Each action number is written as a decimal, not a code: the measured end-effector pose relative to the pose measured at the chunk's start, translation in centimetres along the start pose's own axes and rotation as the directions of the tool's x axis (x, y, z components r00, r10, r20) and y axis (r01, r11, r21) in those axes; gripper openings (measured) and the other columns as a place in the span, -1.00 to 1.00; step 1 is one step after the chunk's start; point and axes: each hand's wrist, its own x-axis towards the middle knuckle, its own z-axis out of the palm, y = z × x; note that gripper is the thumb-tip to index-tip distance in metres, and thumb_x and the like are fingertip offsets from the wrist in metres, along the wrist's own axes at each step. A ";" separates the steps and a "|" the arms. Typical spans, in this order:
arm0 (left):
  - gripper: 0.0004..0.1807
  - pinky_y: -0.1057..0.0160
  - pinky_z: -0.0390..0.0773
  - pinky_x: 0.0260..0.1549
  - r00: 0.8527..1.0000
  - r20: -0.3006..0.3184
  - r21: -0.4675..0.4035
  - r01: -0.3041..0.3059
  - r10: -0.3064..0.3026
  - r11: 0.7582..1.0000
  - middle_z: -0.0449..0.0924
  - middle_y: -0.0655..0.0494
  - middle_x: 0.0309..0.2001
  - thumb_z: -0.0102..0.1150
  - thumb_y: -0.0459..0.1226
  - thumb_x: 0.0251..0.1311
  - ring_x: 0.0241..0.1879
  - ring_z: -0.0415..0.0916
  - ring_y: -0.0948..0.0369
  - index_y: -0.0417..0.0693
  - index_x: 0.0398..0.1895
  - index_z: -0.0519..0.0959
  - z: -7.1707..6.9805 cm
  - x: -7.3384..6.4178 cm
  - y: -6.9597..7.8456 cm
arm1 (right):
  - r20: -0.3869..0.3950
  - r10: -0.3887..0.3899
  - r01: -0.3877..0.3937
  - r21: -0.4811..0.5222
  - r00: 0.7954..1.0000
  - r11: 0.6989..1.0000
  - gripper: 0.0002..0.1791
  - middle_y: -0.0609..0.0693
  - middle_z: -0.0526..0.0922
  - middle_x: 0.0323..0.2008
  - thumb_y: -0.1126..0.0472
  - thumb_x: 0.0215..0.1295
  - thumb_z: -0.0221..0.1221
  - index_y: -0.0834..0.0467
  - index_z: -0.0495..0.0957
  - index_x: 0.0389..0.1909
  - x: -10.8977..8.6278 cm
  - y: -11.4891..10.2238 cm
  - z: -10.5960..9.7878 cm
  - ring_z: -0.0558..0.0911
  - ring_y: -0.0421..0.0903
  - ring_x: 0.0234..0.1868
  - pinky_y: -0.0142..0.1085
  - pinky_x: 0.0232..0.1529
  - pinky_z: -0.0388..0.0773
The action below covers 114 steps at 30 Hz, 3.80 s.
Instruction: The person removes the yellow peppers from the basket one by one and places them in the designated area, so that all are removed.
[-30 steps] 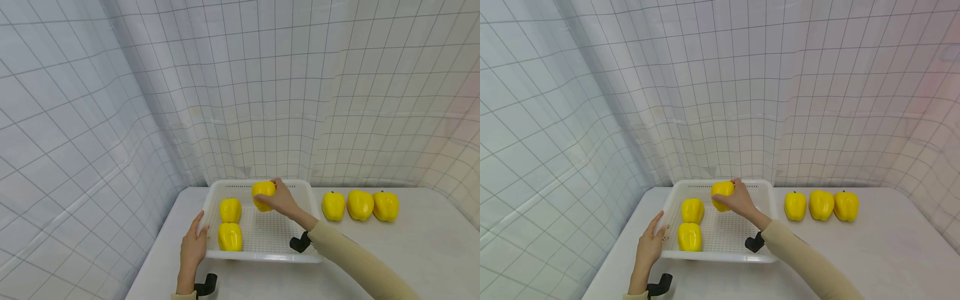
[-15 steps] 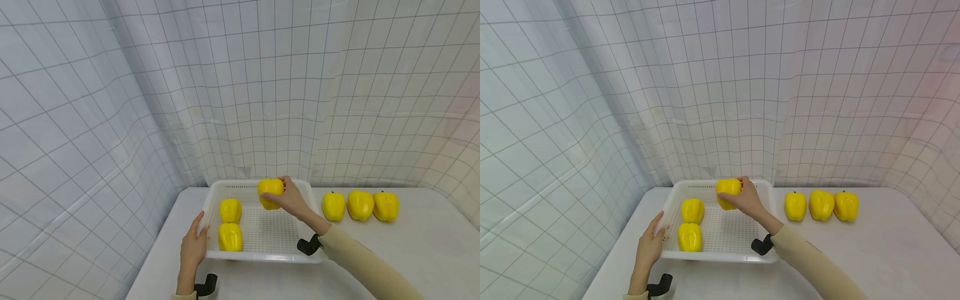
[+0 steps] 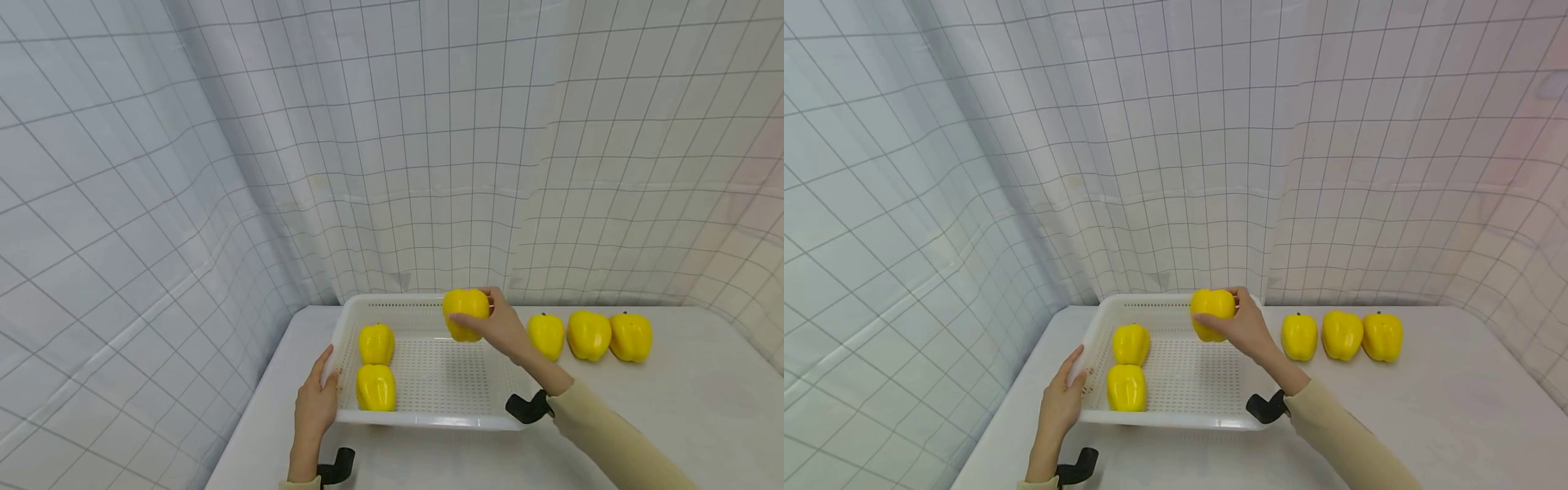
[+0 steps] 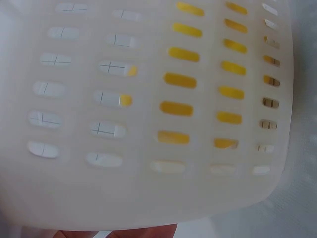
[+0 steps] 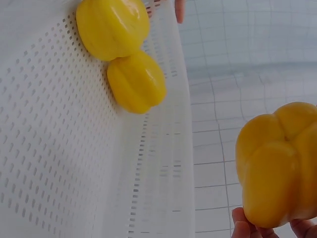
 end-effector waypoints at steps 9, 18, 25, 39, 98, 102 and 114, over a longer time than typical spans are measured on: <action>-0.48 -0.20 0.40 -0.18 1.000 -0.001 -0.006 -0.010 0.010 1.000 0.39 -0.31 0.19 -0.12 -0.25 0.38 -0.04 0.47 -0.17 0.04 0.41 0.25 0.1 0.0 0.0 | -0.051 0.066 -0.068 -0.031 0.996 0.997 -0.04 0.21 0.29 0.14 -0.18 0.07 0.32 0.21 0.08 0.32 -1.6 0.4 -3.0 0.43 0.11 -0.01 -0.11 -0.07 0.44; -0.48 -0.19 0.42 -0.20 1.000 0.001 -0.002 -0.009 0.009 1.000 0.39 -0.32 0.18 -0.12 -0.25 0.38 -0.03 0.47 -0.17 0.06 0.41 0.25 0.1 0.0 -0.2 | -0.144 0.081 -0.087 -0.038 0.986 0.995 -0.07 0.20 0.29 0.11 -0.15 0.11 0.30 0.25 0.08 0.31 -3.4 1.4 -5.2 0.41 0.08 -0.04 -0.20 -0.13 0.43; -0.48 -0.18 0.43 -0.21 1.000 0.006 -0.010 -0.008 0.008 1.000 0.39 -0.31 0.19 -0.12 -0.24 0.39 -0.05 0.48 -0.15 0.06 0.41 0.24 0.0 0.0 -0.1 | -0.162 0.104 -0.113 -0.046 0.981 0.993 -0.07 0.22 0.25 0.14 -0.16 0.15 0.27 0.26 0.03 0.32 -4.6 2.1 -6.5 0.38 0.09 -0.01 -0.20 -0.10 0.42; -0.48 -0.24 0.37 -0.12 1.000 0.015 -0.016 -0.003 0.003 1.000 0.36 -0.29 0.22 -0.13 -0.24 0.39 0.05 0.42 -0.19 0.06 0.42 0.23 0.0 0.0 0.1 | -0.162 0.197 -0.214 -0.095 0.967 0.972 0.06 0.32 0.16 0.23 -0.18 0.10 0.30 0.31 -0.05 0.38 -6.4 4.8 -8.3 0.33 0.18 0.07 -0.04 -0.02 0.39; -0.48 -0.19 0.42 -0.22 1.000 0.005 -0.015 -0.015 0.015 1.000 0.39 -0.31 0.19 -0.12 -0.25 0.38 -0.05 0.48 -0.16 0.05 0.41 0.25 -0.1 -0.1 0.1 | -0.104 0.331 -0.344 -0.161 0.938 0.925 0.09 0.37 0.12 0.25 -0.19 0.03 0.34 0.35 -0.02 0.34 -8.7 13.0 -8.7 0.28 0.26 0.10 0.07 0.02 0.34; -0.48 -0.20 0.42 -0.21 1.000 0.005 -0.014 -0.009 0.009 1.000 0.38 -0.30 0.20 -0.12 -0.25 0.38 -0.03 0.47 -0.17 0.06 0.41 0.24 0.0 0.0 0.1 | -0.094 0.350 -0.361 -0.151 0.932 0.920 0.11 0.40 0.10 0.25 -0.21 0.04 0.33 0.37 -0.04 0.34 -8.7 13.1 -8.7 0.25 0.29 0.13 0.14 0.09 0.27; -0.48 -0.24 0.39 -0.16 1.000 0.002 -0.008 -0.014 0.014 1.000 0.37 -0.30 0.21 -0.12 -0.25 0.38 0.02 0.43 -0.20 0.05 0.41 0.24 -0.1 -0.1 0.1 | -0.064 0.379 -0.385 -0.139 0.923 0.913 0.11 0.42 0.11 0.28 -0.26 0.11 0.25 0.38 -0.07 0.37 -8.5 13.3 -8.9 0.22 0.29 0.19 0.19 0.17 0.14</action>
